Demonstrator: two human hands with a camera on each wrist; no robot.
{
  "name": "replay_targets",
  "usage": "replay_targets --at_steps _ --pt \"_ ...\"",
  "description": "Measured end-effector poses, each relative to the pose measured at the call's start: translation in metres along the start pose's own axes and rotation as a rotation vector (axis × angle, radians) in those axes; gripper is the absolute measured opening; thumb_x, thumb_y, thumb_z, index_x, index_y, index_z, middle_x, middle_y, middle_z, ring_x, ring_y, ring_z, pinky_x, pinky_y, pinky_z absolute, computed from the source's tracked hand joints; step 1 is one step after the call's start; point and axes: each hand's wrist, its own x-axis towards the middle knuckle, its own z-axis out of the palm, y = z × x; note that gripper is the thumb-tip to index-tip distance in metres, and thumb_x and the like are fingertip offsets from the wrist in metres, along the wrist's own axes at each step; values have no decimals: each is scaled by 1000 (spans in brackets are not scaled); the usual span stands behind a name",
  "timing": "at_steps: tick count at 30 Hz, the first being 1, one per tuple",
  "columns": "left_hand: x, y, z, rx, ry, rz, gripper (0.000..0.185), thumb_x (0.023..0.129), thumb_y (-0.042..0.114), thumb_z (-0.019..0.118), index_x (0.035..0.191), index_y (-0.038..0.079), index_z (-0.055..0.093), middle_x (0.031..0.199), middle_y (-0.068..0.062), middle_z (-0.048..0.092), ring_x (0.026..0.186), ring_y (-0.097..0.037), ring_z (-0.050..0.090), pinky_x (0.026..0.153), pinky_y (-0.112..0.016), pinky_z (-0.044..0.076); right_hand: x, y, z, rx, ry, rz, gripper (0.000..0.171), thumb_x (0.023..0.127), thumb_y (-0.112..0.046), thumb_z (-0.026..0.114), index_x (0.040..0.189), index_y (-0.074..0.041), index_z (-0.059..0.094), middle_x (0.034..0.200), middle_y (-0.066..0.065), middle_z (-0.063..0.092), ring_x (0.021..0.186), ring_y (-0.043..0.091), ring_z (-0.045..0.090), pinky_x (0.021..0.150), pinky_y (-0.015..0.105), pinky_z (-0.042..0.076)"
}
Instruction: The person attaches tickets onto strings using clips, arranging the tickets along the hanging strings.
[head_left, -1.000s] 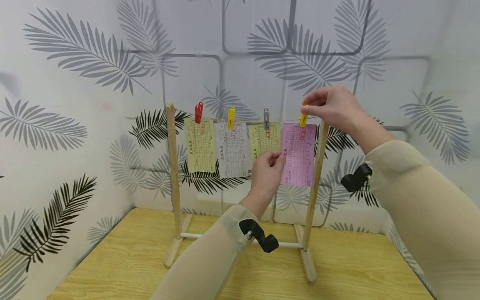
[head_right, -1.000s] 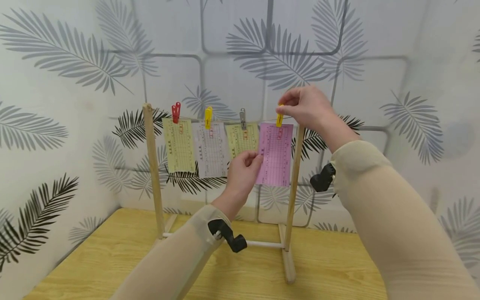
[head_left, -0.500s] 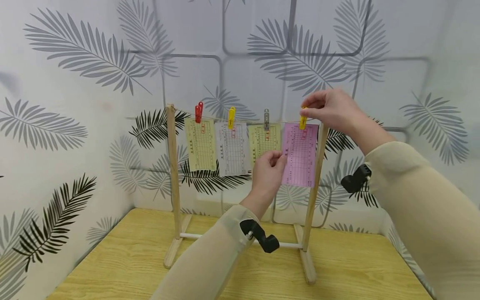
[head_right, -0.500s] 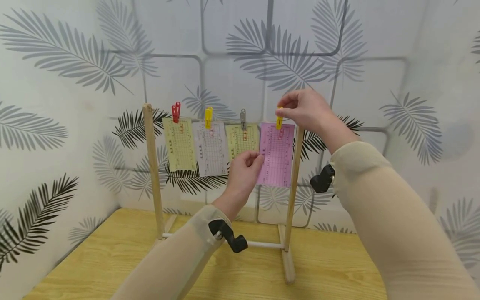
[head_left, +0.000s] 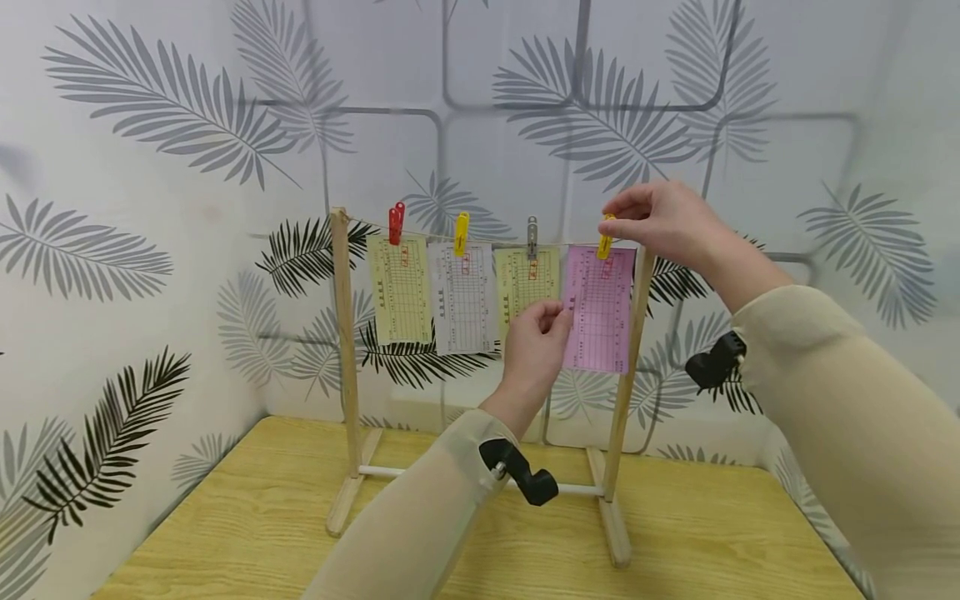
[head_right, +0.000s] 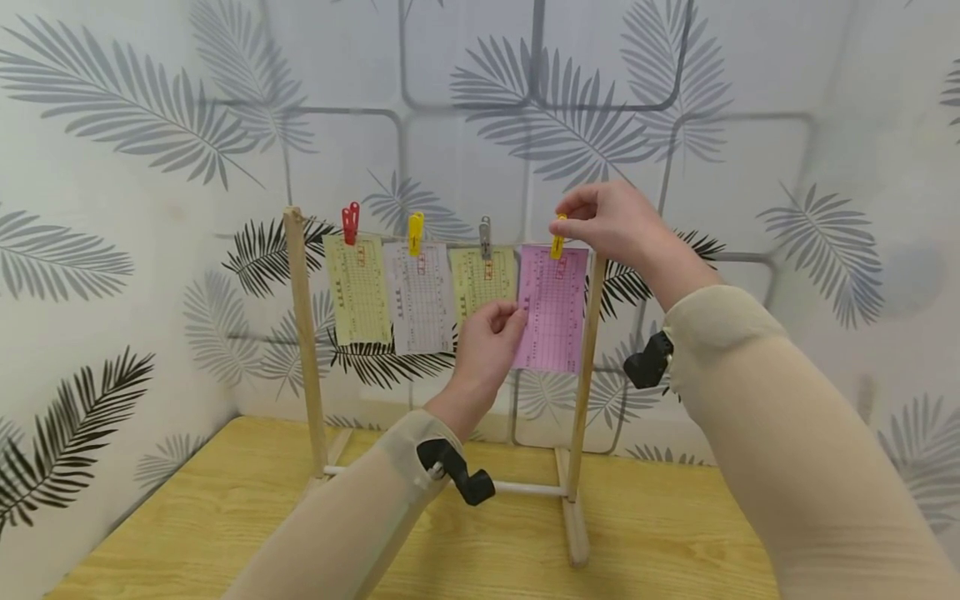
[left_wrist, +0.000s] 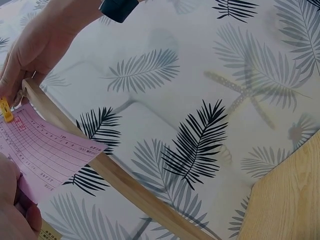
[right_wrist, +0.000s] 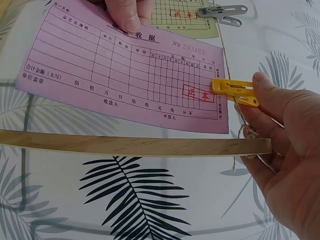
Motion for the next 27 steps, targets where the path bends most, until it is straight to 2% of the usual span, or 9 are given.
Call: replay_targets --at_steps 8,12,17,22,27 --pt "-1 -3 -3 -5 -25 -6 15 112 19 69 119 9 77 97 2 75 84 -11 66 72 -26 53 0 1 2 -1 9 -12 53 109 -37 72 150 -3 64 138 21 69 129 36 62 104 55 48" --pt "0 -3 -4 -2 -32 6 14 111 17 70 118 8 77 95 2 73 83 -10 64 71 -25 51 0 3 2 5 9 -17 57 109 -36 72 155 -4 60 146 23 66 138 41 58 110 60 46" --pt "0 -4 -6 -3 -57 10 12 112 17 69 119 9 75 97 3 74 87 -10 66 76 -26 53 -5 2 3 13 27 -29 59 110 -35 71 159 -6 56 157 22 59 143 46 54 115 62 43" --pt "-3 -6 -11 14 -70 12 15 112 19 67 122 10 74 101 3 76 91 -10 67 78 -27 52 -14 2 11 -51 105 -45 65 111 -36 70 165 -9 49 167 20 49 149 46 48 117 67 39" --pt "-8 -9 -20 63 -87 40 16 112 22 68 122 12 73 103 3 76 94 -11 66 82 -31 54 -28 4 26 -179 231 -100 64 109 -30 75 163 -6 51 165 22 50 154 45 41 121 68 35"
